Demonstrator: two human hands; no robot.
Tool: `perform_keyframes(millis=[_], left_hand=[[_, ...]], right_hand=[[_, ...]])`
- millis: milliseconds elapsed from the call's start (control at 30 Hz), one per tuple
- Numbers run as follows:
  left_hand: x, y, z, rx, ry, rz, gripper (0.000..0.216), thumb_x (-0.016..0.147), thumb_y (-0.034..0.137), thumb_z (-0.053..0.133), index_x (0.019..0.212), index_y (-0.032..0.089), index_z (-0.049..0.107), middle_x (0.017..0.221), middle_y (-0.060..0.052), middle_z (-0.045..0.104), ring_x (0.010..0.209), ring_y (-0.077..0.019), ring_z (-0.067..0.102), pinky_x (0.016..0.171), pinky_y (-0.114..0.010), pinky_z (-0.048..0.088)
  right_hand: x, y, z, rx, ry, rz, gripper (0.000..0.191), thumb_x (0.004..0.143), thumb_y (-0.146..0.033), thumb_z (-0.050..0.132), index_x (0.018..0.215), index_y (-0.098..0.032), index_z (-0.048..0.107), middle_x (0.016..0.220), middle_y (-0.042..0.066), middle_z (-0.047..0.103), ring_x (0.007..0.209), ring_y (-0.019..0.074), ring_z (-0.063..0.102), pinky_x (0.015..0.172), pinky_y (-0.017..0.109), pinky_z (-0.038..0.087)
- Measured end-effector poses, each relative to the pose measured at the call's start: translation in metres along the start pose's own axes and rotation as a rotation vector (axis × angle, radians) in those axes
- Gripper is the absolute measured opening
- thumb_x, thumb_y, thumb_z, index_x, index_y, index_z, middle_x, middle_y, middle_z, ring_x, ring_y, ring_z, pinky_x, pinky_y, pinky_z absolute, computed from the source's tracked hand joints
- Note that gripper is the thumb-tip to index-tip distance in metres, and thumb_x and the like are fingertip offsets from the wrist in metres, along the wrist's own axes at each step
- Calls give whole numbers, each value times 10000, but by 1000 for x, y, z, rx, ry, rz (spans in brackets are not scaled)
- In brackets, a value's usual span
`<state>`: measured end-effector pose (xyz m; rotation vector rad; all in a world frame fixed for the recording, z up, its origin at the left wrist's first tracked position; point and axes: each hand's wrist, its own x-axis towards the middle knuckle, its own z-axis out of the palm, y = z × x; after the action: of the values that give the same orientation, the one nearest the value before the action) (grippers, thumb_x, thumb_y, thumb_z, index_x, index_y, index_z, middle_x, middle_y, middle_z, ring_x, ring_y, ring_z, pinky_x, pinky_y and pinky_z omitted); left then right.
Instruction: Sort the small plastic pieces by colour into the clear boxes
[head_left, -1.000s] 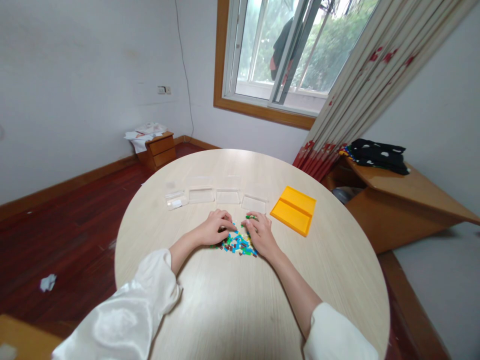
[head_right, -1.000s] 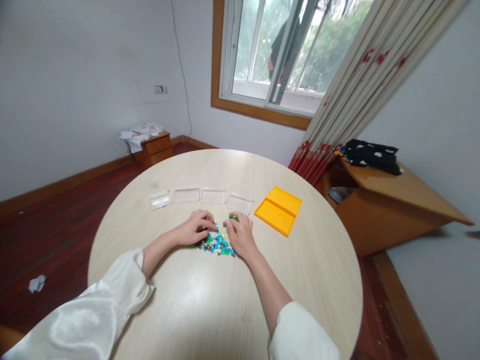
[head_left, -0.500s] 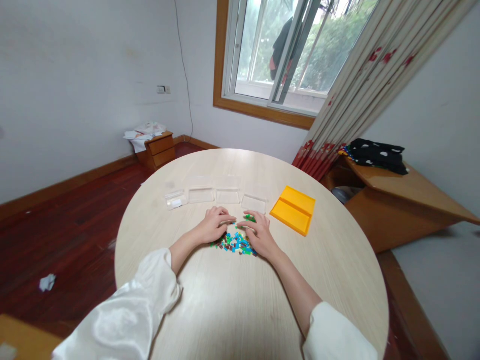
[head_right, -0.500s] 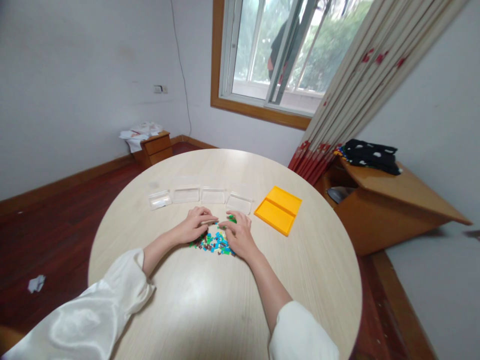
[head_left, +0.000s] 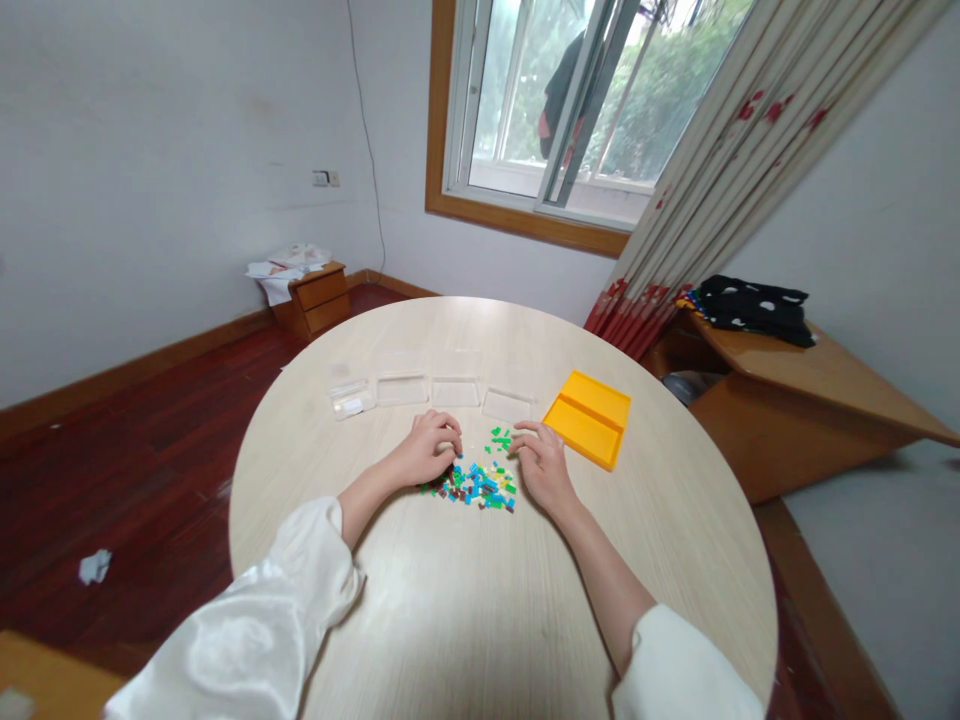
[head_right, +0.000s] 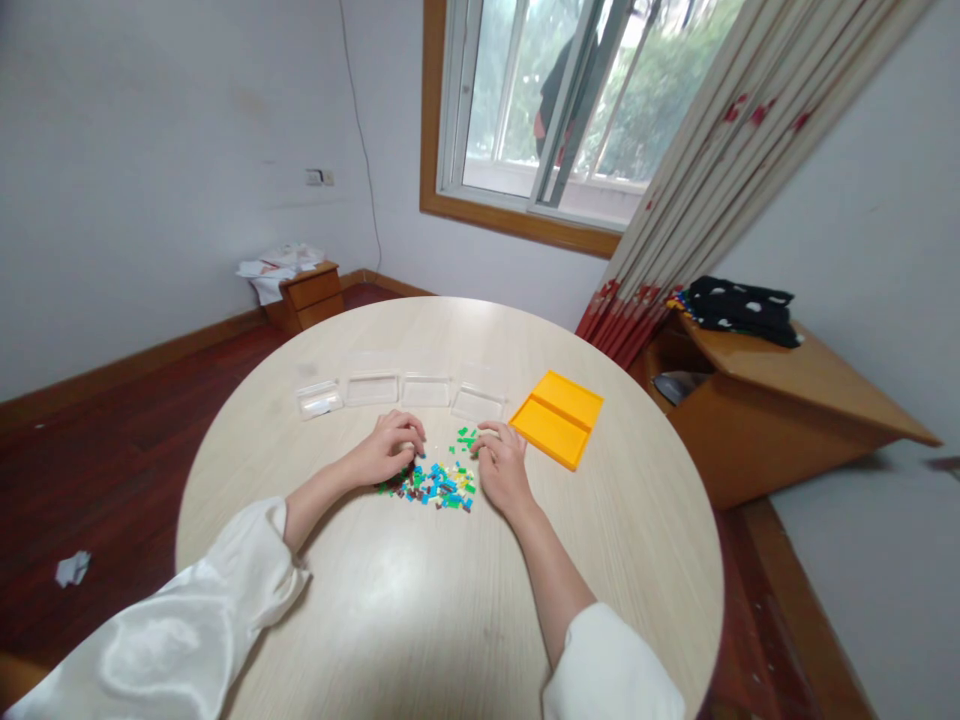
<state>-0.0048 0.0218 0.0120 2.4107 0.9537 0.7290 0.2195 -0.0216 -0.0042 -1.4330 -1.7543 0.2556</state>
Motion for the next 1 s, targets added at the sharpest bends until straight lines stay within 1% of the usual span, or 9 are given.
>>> perform_keyframes(millis=[133, 233, 300, 467, 633, 767, 867, 933, 1000], left_hand=[[-1, 5, -2, -30, -93, 69, 242, 725, 102, 515, 819, 219, 705, 1041, -38, 547, 1032, -208, 447, 971, -392, 304], [-2, 5, -1, -11, -162, 95, 295, 723, 105, 526, 887, 255, 719, 1098, -40, 529, 1075, -221, 428, 991, -407, 285], [-2, 4, 0, 8, -171, 94, 310, 725, 104, 522, 898, 266, 721, 1113, -42, 524, 1085, -226, 422, 988, -416, 284], [-1, 1, 2, 23, -84, 60, 259, 745, 105, 498, 830, 226, 711, 1046, -47, 550, 1027, -213, 443, 955, -404, 308], [0, 3, 0, 12, -35, 45, 186, 727, 91, 494, 656, 177, 642, 985, -39, 576, 980, -202, 466, 921, -388, 327], [1, 1, 1, 14, 11, 15, 184, 731, 92, 480, 647, 175, 621, 940, -36, 590, 947, -197, 482, 905, -387, 336], [1, -1, 2, 22, 21, -20, 219, 737, 88, 466, 739, 189, 660, 939, -38, 590, 961, -200, 483, 911, -390, 329], [1, 0, 2, 33, 3, -17, 269, 757, 108, 466, 875, 210, 685, 978, -45, 577, 990, -206, 471, 925, -396, 320], [0, 2, 1, 54, -42, 5, 327, 777, 134, 471, 1008, 238, 679, 1030, -53, 554, 1019, -215, 451, 941, -406, 308]], right_hand=[[0, 3, -8, 79, -77, 31, 244, 713, -116, 419, 520, -196, 545, 1037, 41, 616, 1022, 217, 507, 931, 427, 298], [0, 1, -10, 99, -151, 25, 234, 693, -117, 423, 518, -196, 556, 1055, 40, 612, 1042, 221, 494, 950, 436, 282], [-1, -1, -11, 99, -186, 10, 233, 686, -114, 425, 534, -200, 577, 1072, 39, 609, 1061, 224, 485, 964, 443, 269], [-5, -5, -12, 75, -260, -54, 230, 684, -108, 452, 606, -223, 636, 1086, 32, 616, 1094, 224, 478, 984, 451, 258], [-5, -1, -6, 23, -217, -33, 251, 712, -114, 444, 644, -226, 659, 1036, 49, 630, 1059, 222, 507, 965, 456, 286], [-4, -2, -7, 28, -184, -42, 250, 696, -97, 443, 653, -219, 658, 1022, 55, 630, 1040, 223, 521, 952, 452, 305], [-5, -5, -10, 36, -220, -70, 251, 684, -89, 457, 680, -230, 664, 1056, 45, 620, 1066, 228, 505, 969, 461, 293], [-6, -7, -11, 37, -246, -84, 253, 688, -91, 463, 689, -238, 669, 1075, 38, 613, 1080, 231, 493, 978, 469, 285], [-6, -8, -12, 32, -267, -88, 254, 688, -87, 469, 690, -240, 672, 1080, 36, 611, 1087, 233, 486, 980, 475, 282]])
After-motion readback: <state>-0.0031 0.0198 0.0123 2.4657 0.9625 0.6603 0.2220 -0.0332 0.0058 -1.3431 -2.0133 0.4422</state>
